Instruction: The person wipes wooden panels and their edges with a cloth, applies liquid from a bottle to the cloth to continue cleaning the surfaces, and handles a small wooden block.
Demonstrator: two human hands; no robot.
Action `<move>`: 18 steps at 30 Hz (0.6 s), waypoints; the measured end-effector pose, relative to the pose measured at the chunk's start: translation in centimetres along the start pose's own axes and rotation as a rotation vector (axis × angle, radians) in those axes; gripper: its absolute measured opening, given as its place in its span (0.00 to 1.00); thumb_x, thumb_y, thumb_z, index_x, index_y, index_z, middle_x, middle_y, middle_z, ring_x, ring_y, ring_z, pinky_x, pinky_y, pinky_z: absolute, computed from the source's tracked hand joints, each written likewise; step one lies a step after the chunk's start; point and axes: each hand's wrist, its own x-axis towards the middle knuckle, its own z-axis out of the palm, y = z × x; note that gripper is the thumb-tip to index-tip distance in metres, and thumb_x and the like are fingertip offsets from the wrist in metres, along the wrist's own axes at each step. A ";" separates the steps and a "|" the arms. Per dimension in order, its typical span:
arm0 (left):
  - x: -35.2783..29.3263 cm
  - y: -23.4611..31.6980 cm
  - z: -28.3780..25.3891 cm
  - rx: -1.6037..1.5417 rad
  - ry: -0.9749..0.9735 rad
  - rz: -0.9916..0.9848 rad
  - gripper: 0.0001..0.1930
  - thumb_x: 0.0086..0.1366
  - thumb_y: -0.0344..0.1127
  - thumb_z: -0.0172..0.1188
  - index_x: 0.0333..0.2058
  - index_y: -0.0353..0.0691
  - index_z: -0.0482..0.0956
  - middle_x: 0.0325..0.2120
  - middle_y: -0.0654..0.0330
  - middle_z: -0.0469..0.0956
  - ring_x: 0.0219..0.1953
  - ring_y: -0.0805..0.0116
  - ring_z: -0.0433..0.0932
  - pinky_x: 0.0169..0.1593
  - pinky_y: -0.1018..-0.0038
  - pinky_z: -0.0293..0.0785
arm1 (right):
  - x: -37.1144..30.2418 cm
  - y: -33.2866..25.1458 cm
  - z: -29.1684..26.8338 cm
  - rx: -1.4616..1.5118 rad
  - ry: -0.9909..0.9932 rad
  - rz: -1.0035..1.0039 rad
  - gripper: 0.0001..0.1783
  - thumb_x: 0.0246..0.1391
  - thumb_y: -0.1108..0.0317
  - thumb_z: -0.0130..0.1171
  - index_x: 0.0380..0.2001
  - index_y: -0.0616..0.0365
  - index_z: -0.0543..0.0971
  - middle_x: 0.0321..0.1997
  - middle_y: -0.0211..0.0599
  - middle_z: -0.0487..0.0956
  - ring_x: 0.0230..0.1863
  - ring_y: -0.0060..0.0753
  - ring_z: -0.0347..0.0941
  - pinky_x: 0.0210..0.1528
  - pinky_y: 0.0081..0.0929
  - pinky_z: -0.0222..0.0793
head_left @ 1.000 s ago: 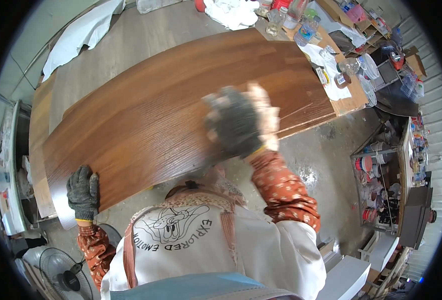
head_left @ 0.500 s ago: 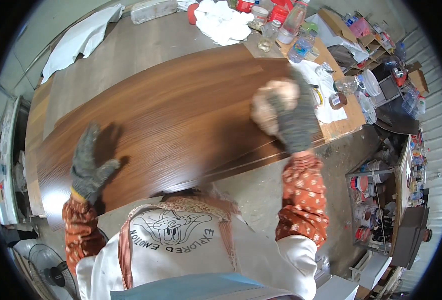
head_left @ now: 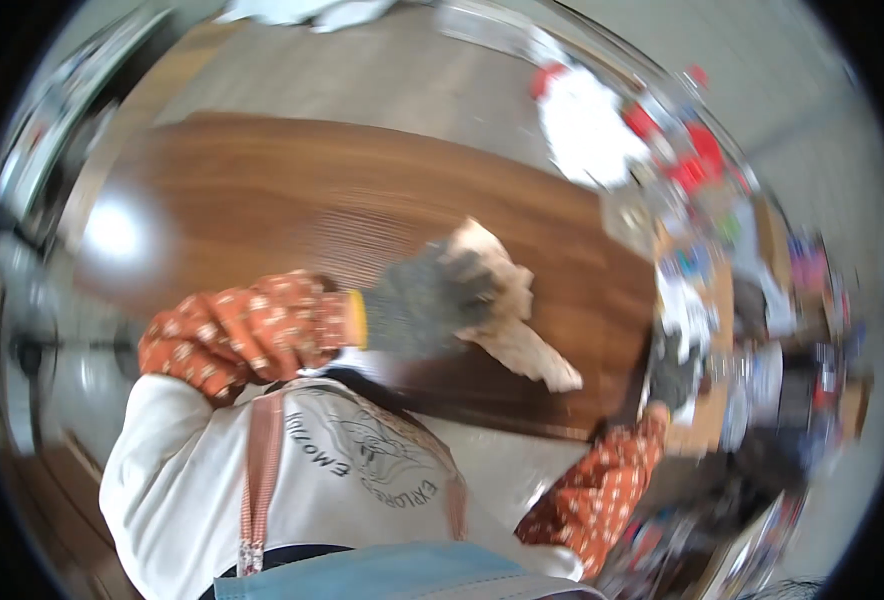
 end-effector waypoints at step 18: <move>-30.7 -8.1 -15.1 0.736 0.033 -1.286 0.21 0.61 0.46 0.57 0.47 0.37 0.74 0.46 0.47 0.74 0.50 0.48 0.71 0.53 0.60 0.67 | 5.6 -3.0 -5.6 0.423 -0.504 0.482 0.29 0.56 0.50 0.48 0.57 0.56 0.69 0.59 0.44 0.70 0.60 0.51 0.64 0.60 0.38 0.58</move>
